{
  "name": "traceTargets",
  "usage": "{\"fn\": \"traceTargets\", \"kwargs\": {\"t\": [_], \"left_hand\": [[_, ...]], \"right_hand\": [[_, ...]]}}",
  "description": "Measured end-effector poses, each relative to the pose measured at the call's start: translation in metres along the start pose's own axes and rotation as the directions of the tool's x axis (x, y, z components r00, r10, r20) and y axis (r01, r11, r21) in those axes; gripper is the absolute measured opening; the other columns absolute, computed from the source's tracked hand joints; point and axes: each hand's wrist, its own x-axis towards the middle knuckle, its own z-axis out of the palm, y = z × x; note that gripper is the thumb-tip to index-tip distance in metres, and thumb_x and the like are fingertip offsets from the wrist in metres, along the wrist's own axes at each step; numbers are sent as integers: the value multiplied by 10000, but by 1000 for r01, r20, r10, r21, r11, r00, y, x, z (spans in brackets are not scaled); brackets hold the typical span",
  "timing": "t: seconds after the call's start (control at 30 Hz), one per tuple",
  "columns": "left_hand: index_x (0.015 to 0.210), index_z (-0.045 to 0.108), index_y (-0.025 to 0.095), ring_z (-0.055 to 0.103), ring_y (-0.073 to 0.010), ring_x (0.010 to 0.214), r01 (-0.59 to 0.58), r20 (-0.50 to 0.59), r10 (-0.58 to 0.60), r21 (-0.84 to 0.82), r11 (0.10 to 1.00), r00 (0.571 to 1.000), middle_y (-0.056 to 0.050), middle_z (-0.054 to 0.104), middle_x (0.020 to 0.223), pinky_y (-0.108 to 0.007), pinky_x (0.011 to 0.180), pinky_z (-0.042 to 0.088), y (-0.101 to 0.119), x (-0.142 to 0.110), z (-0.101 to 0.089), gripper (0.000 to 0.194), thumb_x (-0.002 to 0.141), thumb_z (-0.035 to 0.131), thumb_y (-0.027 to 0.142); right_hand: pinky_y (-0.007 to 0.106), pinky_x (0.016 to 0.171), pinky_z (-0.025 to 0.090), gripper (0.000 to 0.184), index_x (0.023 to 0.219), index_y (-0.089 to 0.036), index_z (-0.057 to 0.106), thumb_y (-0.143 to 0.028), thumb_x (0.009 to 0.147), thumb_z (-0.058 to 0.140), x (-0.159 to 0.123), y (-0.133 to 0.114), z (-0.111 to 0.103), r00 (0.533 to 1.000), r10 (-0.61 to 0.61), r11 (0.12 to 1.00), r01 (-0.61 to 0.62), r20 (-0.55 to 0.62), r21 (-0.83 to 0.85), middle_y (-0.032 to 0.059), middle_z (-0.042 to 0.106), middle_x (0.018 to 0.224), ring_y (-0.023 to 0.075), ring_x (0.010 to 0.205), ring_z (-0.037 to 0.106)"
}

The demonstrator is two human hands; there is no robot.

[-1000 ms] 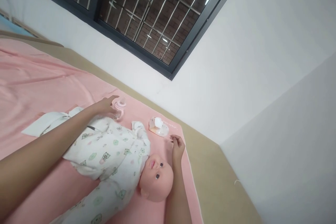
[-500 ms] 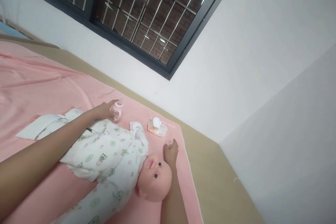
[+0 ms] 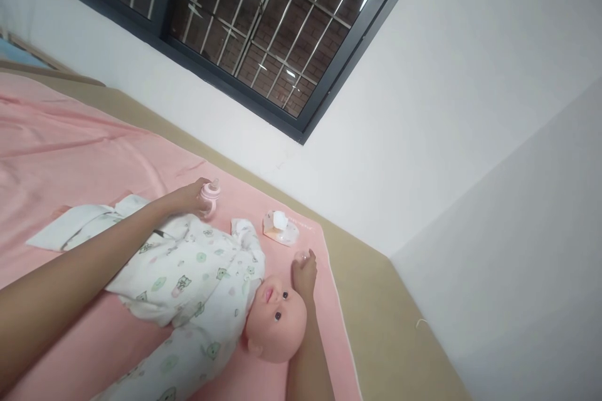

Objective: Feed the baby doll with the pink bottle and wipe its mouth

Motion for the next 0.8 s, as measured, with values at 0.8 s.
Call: {"fn": "traceTargets", "kwargs": {"t": [0.8], "left_hand": [[1011, 565, 218, 611, -280, 980, -77, -153, 102, 162, 984, 983, -44, 667, 1046, -309, 820, 452, 10, 1, -6, 528, 506, 642, 351]], "right_hand": [[411, 1005, 389, 734, 1383, -67, 296, -409, 755, 461, 0, 5, 1, 997, -15, 995, 21, -74, 93, 221, 472, 1322, 305, 1218, 478]]}}
